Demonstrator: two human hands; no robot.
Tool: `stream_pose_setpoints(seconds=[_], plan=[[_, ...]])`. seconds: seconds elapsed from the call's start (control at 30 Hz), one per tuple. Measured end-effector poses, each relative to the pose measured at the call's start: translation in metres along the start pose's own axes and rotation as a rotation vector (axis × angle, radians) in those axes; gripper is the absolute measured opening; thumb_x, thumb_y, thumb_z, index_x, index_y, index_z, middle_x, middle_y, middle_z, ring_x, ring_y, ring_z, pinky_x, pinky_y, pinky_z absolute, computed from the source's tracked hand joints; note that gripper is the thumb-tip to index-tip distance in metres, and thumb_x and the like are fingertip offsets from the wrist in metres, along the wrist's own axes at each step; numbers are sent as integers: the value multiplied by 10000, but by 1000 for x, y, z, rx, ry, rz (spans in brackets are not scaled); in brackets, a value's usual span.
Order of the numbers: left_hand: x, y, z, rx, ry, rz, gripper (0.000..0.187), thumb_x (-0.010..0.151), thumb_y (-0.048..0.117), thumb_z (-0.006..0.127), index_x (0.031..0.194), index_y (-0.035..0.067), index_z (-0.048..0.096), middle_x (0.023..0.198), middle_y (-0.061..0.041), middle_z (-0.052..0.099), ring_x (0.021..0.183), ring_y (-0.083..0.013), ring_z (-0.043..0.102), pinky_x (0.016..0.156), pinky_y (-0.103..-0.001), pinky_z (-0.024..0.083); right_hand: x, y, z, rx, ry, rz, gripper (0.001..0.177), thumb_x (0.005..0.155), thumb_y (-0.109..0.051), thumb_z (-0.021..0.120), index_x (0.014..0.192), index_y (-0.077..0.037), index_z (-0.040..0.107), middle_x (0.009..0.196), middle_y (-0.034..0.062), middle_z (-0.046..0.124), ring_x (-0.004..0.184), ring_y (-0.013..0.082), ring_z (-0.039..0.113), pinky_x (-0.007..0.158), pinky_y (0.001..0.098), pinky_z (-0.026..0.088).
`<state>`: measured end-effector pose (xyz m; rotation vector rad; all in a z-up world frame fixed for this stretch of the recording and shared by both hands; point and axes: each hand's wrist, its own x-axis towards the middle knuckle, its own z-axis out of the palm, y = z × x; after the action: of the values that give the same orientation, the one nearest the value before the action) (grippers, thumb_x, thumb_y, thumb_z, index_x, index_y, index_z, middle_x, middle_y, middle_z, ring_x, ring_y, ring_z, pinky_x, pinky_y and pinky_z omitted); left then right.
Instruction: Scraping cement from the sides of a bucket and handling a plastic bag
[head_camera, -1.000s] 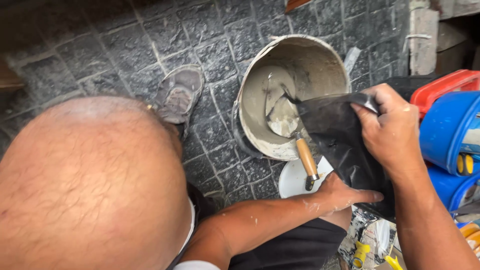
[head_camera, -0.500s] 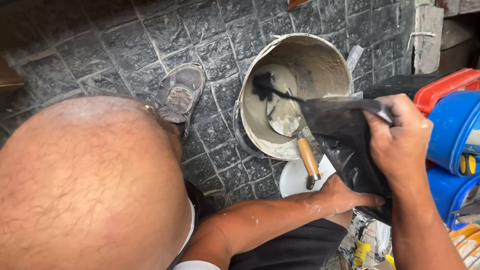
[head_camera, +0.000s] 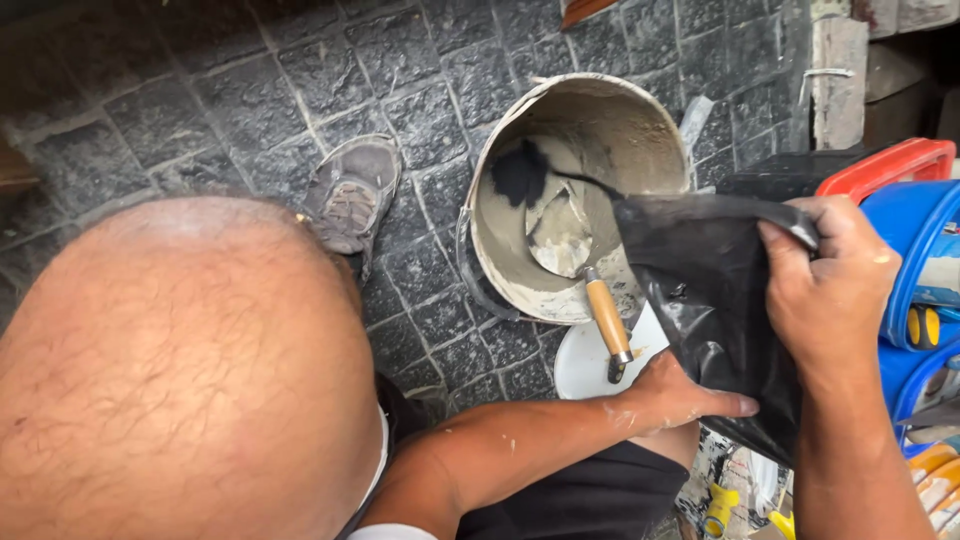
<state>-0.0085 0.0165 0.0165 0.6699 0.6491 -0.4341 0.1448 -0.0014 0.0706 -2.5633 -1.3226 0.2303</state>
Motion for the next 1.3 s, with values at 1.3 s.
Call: stream_pose_setpoints(seconds=[1.3], plan=[[-15,-16,2,163,-61,-79,1018,439,494,743,1351,83,559,1330,-86,632,1276,-223,571,1073,-292,429,-50,-18,-27,-44,130,94,78,1106,87,723,1081,78,649,1032,191,640,923,297,589,848,415,441]])
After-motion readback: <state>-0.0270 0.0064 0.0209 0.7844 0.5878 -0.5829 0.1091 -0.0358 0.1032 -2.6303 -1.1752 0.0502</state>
